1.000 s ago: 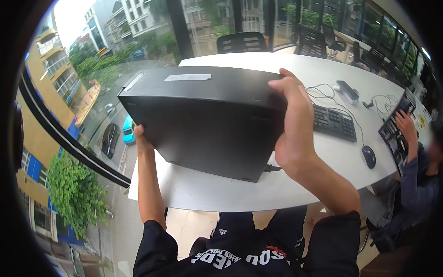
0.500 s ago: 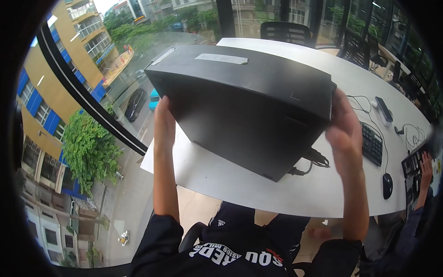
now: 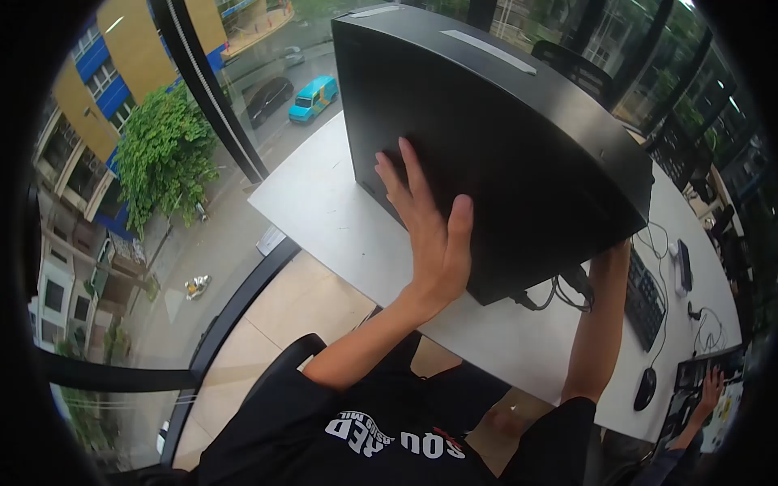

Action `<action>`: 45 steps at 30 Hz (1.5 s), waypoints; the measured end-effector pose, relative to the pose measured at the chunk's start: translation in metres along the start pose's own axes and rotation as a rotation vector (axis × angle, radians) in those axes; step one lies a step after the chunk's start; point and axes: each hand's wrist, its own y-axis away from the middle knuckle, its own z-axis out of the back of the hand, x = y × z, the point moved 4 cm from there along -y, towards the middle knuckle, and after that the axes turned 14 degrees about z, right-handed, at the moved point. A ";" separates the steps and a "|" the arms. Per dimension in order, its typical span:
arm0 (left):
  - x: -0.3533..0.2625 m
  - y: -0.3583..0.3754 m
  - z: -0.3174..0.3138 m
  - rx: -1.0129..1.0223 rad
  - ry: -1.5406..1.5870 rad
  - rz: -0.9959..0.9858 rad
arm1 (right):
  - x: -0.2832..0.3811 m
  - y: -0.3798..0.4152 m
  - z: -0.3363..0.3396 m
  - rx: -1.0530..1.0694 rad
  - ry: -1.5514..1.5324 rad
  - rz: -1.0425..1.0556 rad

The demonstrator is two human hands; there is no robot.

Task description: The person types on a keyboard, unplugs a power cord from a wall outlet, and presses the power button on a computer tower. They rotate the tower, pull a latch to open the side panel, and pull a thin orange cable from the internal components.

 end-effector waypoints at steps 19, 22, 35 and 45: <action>0.044 -0.142 -0.025 0.285 0.110 -0.003 | -0.051 -0.054 -0.127 -0.259 0.128 0.117; 0.054 -0.162 -0.022 0.391 0.275 -0.056 | -0.056 -0.060 -0.170 -0.306 0.193 0.218; 0.071 -0.167 -0.014 0.362 0.462 -0.041 | -0.059 -0.067 -0.194 -0.160 0.388 0.263; 0.011 -0.035 0.096 0.128 0.179 0.074 | -0.049 0.022 -0.121 -0.033 0.838 0.322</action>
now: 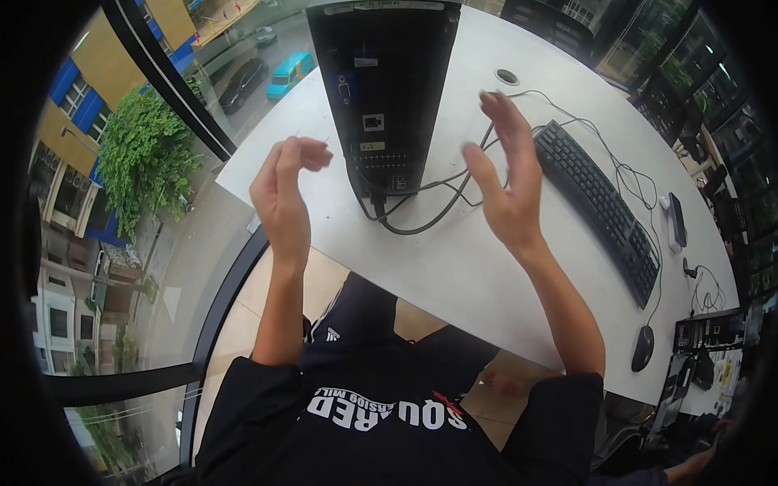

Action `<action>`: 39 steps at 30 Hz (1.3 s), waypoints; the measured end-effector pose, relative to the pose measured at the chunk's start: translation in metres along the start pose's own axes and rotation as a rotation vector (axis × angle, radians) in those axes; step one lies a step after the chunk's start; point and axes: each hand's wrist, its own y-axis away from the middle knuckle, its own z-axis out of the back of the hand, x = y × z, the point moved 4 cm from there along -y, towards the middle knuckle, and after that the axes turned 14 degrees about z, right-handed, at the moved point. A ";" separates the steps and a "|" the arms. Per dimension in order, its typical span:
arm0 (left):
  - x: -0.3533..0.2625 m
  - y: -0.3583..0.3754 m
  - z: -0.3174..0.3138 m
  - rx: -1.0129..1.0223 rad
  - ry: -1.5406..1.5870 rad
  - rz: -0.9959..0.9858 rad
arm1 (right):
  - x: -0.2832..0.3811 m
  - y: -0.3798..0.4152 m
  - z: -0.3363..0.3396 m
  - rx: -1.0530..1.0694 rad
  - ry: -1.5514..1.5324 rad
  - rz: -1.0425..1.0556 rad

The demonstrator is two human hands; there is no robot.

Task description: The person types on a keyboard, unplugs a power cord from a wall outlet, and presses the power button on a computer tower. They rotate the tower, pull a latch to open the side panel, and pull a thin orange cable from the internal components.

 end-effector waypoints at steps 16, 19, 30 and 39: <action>-0.034 0.026 -0.047 -0.031 -0.023 -0.019 | -0.001 0.092 0.052 0.131 0.399 0.123; -0.044 0.026 -0.041 -0.077 -0.225 -0.061 | -0.003 0.090 0.059 0.096 0.408 0.119; -0.058 0.029 -0.038 -0.116 -0.378 -0.070 | -0.001 0.089 0.063 0.102 0.439 0.143; -0.085 0.092 -0.055 0.111 -0.047 -0.047 | -0.006 0.092 0.058 0.150 0.434 0.104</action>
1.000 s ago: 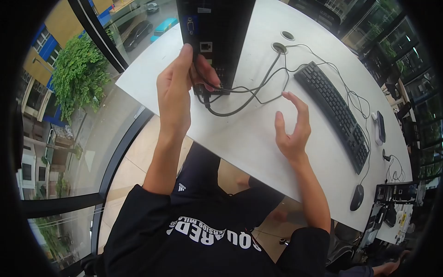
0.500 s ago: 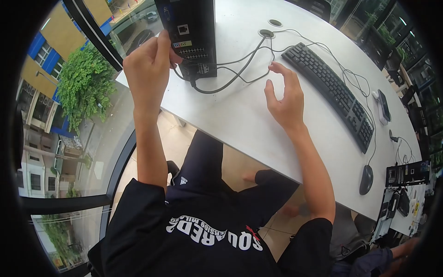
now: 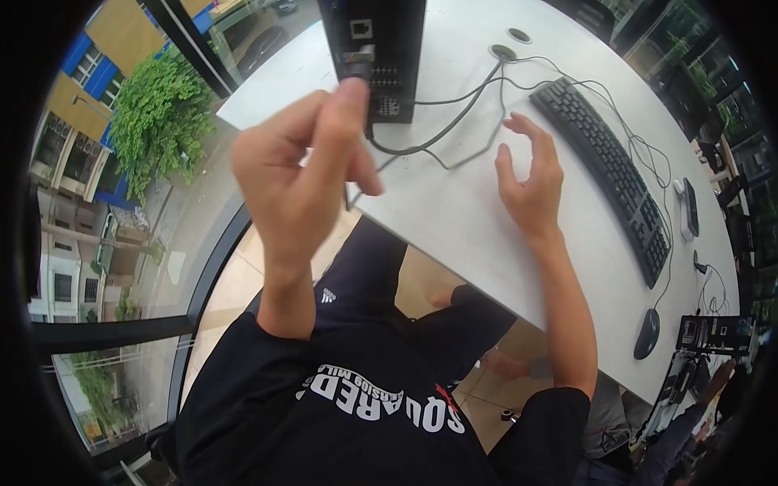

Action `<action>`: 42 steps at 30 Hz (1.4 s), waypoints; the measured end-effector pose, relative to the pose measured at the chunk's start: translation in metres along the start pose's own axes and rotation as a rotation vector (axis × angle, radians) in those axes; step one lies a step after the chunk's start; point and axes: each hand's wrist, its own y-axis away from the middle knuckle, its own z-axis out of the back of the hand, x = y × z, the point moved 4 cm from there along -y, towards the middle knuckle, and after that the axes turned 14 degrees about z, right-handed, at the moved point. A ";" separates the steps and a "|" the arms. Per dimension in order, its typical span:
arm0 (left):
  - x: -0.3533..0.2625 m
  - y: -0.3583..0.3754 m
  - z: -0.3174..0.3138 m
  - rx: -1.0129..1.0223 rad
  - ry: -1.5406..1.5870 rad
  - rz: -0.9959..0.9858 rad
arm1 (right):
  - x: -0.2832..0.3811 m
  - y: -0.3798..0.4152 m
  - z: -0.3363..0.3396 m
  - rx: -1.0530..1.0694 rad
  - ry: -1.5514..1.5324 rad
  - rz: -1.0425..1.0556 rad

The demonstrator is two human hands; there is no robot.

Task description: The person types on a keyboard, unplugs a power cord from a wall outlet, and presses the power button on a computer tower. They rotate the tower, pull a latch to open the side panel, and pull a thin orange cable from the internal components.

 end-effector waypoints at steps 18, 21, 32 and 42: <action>0.074 0.025 -0.048 0.178 -0.471 -0.161 | 0.059 -0.002 -0.017 0.234 -0.208 0.388; 0.074 0.026 -0.049 0.175 -0.531 -0.283 | 0.054 -0.001 -0.018 0.196 -0.223 0.393; 0.081 0.020 -0.067 0.308 -0.325 -0.249 | 0.046 -0.005 -0.002 0.137 -0.491 0.054; 0.091 -0.017 -0.002 0.077 0.120 0.237 | 0.001 0.007 -0.005 -0.188 -0.670 -0.405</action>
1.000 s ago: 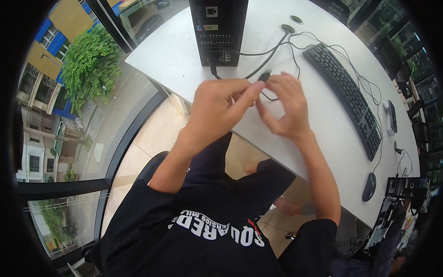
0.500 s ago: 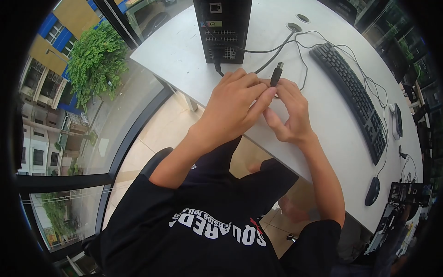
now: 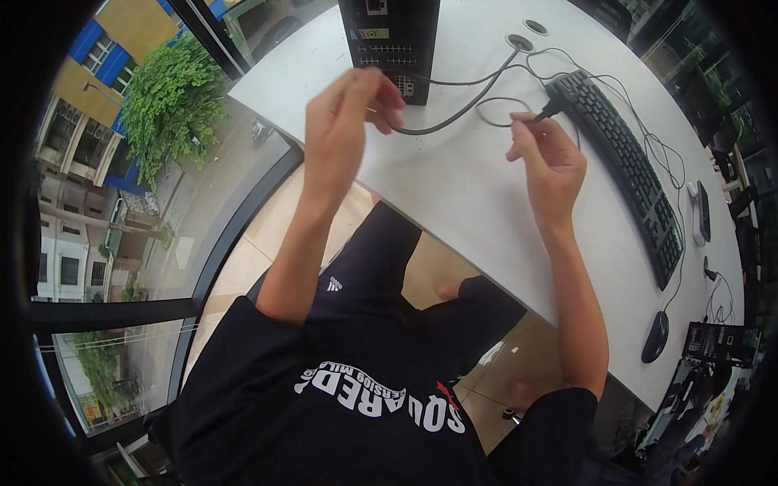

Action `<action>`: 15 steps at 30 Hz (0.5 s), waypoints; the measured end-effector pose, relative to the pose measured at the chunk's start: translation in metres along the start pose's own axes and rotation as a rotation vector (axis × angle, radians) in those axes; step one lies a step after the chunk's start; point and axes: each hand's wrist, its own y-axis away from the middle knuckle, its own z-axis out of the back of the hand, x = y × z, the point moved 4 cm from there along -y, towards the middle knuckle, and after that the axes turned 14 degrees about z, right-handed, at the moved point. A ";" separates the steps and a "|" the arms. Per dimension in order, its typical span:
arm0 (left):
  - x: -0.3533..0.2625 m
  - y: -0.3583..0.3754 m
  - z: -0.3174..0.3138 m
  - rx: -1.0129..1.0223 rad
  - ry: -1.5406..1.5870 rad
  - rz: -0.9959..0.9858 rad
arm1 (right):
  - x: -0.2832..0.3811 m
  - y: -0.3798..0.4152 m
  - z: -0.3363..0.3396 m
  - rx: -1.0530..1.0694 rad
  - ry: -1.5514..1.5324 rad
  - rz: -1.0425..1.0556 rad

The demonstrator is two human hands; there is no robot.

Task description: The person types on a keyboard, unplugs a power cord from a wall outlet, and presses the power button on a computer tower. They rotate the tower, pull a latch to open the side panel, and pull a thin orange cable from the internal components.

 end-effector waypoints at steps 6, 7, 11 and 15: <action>-0.042 -0.031 0.012 -0.069 0.139 -0.129 | -0.009 -0.002 0.006 -0.052 0.050 -0.127; -0.041 -0.036 0.012 -0.024 0.145 -0.072 | -0.010 -0.002 0.005 -0.042 0.058 -0.138; -0.046 -0.041 0.003 0.081 0.195 -0.023 | -0.014 -0.001 0.008 -0.034 0.047 -0.127; -0.039 -0.040 0.005 0.084 0.265 0.036 | -0.019 -0.003 0.013 -0.049 0.081 -0.159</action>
